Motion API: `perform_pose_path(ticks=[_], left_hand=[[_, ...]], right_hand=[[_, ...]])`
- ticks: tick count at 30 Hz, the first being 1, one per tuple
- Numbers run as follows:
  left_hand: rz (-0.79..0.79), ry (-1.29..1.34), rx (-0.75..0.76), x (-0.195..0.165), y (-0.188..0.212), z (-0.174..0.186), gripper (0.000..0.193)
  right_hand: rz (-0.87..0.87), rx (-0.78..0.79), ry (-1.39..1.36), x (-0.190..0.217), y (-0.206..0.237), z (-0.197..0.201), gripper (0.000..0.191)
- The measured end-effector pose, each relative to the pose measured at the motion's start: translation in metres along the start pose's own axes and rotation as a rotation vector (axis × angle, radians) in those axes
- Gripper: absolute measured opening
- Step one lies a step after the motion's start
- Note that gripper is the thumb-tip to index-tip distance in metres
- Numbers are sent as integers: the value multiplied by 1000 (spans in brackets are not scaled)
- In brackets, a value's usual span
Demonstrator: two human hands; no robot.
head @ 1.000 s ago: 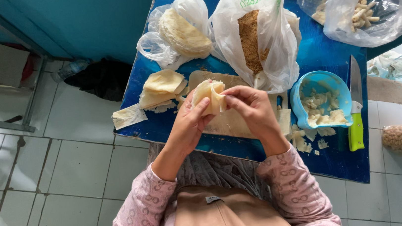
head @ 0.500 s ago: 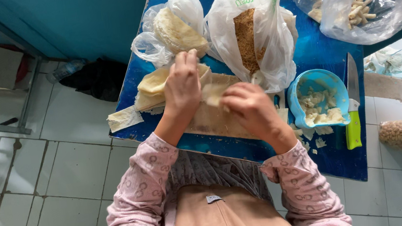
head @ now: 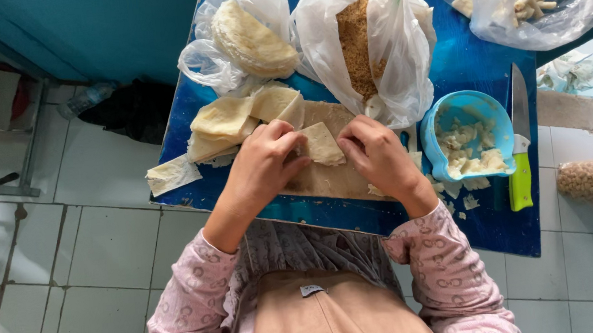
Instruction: The person cuts a large flat dough sheet into smaller pieces with a knife on a cutting board, then folds and rolls the pieces by hand and places them into a plastic bag. They repeatedly take pieces from the board, shape them, and set finished pieces aside on the table.
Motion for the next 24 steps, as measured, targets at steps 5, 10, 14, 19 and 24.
perform_pose_path(ticks=[5,10,14,19,24], left_hand=[[-52,-203,51,-4,-2,-4,11],[-101,-170,87,-11,-7,0,12],[-161,-141,103,-13,-8,2,7],[-51,-14,145,1,-15,-1,7],[-88,-34,99,-5,-23,2,10]], right_hand=[[210,85,59,22,-2,-3,15],[151,77,56,17,-5,-3,4],[112,-9,24,14,-5,4,4],[84,8,13,21,-5,2,8],[111,21,32,20,-2,-4,15]])
Point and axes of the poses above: each hand's wrist, its own y-axis away from the middle knuckle, its own z-axis out of the back of the hand, x = y × z, the point moved 7 cm from there along -y, towards the middle knuckle, and after that the axes turned 11 degrees about z, right-handed, at the moved point
